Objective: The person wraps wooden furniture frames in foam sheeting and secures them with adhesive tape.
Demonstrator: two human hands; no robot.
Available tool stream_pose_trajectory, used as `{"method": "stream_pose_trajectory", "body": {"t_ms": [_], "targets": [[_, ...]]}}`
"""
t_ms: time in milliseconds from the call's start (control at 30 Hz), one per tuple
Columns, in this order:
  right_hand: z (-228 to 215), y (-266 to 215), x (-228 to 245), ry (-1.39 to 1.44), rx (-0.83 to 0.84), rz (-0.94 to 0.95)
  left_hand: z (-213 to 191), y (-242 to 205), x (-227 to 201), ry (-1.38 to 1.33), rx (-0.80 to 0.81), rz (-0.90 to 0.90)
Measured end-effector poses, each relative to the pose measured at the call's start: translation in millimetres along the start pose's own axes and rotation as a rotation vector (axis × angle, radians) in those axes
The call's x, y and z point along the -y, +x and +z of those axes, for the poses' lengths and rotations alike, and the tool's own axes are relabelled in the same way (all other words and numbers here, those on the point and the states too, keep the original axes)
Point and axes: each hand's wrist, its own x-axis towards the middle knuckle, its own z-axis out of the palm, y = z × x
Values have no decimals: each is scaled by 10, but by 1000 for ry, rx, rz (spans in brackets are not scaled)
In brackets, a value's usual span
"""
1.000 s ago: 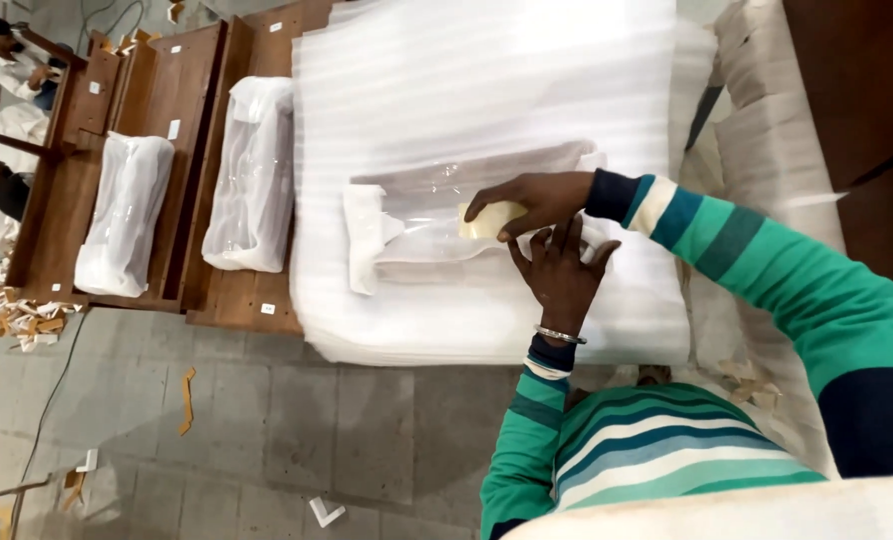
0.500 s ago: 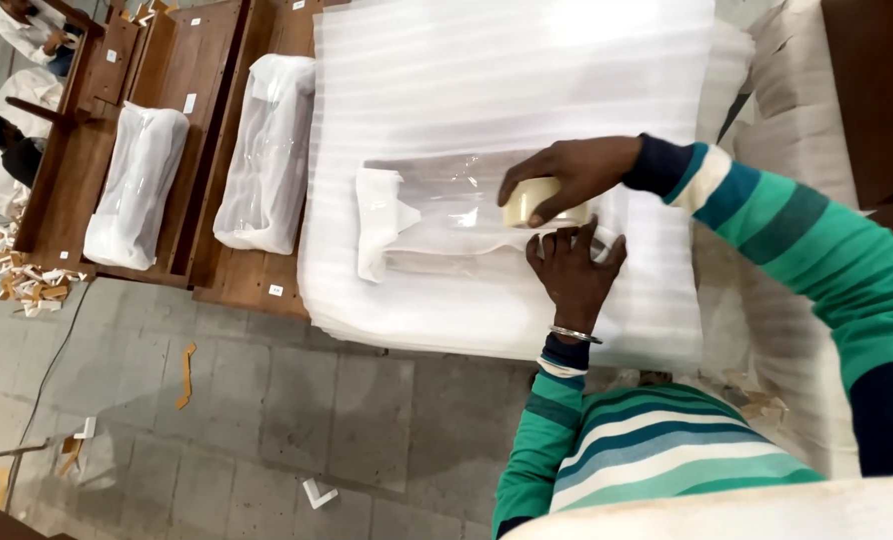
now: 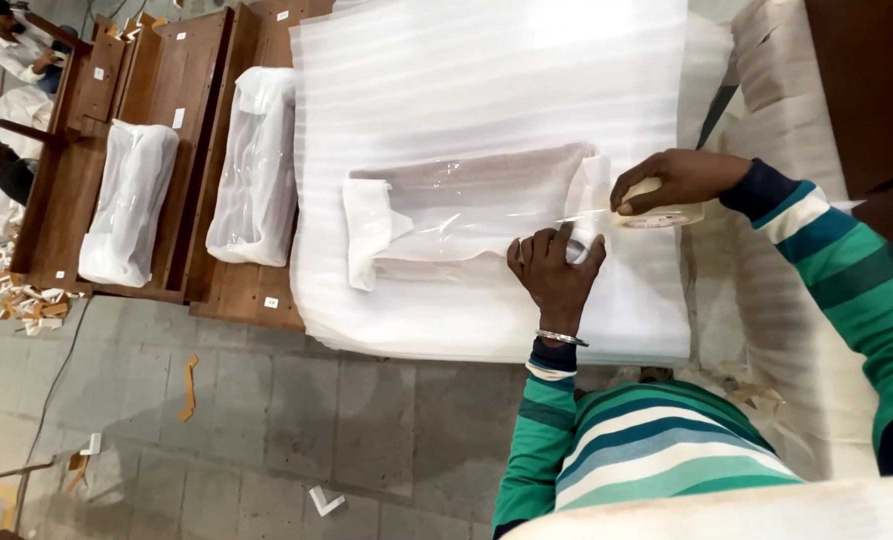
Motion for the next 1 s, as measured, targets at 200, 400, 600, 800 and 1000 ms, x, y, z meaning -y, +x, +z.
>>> {"method": "stream_pose_trajectory", "body": {"t_ms": [200, 400, 600, 800, 1000], "targets": [[241, 130, -164, 96, -50, -31, 44, -40, 38, 7, -6, 3], [332, 126, -44, -181, -199, 73, -155, 90, -45, 67, 184, -39], [322, 59, 59, -144, -168, 124, -99, 498, 1233, 367, 557, -87], [360, 87, 5, -74, -184, 136, -259, 696, 1874, 419, 621, -256], [351, 132, -51, -150, -157, 168, 66, 134, 1024, 365, 439, -22]]}}
